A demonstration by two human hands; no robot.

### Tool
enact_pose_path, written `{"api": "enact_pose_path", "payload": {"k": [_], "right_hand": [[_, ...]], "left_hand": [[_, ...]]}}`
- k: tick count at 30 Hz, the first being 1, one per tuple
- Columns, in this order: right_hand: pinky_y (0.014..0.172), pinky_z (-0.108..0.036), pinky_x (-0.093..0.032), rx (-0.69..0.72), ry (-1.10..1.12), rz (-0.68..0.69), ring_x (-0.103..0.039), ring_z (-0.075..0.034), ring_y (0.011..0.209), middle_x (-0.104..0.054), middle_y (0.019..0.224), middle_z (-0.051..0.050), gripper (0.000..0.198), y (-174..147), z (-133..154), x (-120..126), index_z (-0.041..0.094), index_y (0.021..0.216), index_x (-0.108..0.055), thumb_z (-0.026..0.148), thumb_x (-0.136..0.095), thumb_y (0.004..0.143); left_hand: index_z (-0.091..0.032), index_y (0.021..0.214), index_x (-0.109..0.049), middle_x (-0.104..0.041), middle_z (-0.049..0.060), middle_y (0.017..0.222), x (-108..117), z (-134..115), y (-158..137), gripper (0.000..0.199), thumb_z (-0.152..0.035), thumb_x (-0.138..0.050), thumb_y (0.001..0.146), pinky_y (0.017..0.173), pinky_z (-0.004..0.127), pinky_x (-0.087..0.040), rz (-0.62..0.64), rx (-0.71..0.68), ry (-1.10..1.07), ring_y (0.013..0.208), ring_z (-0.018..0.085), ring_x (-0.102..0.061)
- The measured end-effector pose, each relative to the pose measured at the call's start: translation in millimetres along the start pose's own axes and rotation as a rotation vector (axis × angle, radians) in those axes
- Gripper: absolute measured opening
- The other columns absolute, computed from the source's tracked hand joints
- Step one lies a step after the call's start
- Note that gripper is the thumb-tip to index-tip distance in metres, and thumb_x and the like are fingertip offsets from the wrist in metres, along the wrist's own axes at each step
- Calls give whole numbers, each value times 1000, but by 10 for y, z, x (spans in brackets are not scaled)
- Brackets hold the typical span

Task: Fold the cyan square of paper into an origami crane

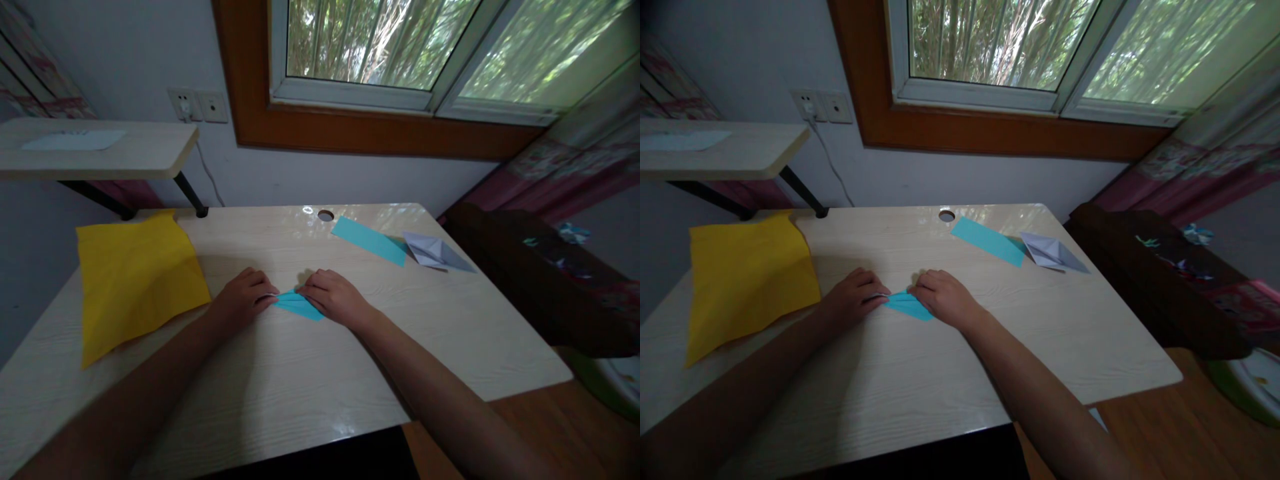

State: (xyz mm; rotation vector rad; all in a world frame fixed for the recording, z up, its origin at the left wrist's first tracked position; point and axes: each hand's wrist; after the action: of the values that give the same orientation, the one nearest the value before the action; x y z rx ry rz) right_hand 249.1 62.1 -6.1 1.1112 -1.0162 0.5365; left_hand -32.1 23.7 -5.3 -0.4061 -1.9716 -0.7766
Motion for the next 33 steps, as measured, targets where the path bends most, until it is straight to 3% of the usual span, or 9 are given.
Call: {"api": "enact_pose_path", "payload": {"k": [16, 23, 33], "right_hand": [[84, -40, -52, 5, 33, 29, -60, -23, 93, -69, 99, -11, 24, 24, 29, 36, 17, 109, -70, 29, -50, 104], [86, -40, -52, 40, 60, 76, -59, -24, 99, -68, 107, -11, 36, 65, 84, 56, 19, 129, -67, 40, -56, 102], [87, -38, -52, 66, 91, 74, -58, -23, 99, -67, 105, -10, 30, 68, 71, 72, 20, 122, -72, 36, -57, 102]], "left_hand": [[-19, 94, -70, -65, 4, 91, -40, -143, 9, 3, -21, -67, 94, 82, 35, -45, 7, 115, -28, 90, 21, -56], [-17, 91, -68, -64, 5, 91, -54, -173, 24, 6, -18, -64, 95, 80, 34, -46, 8, 67, -4, 89, 21, -56], [-19, 95, -71, -65, 5, 90, -9, -36, -16, 15, -21, -57, 100, 76, 29, -48, 16, -78, -52, 84, 17, -59]]}}
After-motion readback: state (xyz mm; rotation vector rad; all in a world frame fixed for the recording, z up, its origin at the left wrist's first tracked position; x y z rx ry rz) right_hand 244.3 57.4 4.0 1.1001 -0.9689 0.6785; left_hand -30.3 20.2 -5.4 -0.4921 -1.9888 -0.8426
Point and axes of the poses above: each hand's wrist, its own y-axis towards the middle knuckle, its own x-axis out of the back of the hand, z = x × y
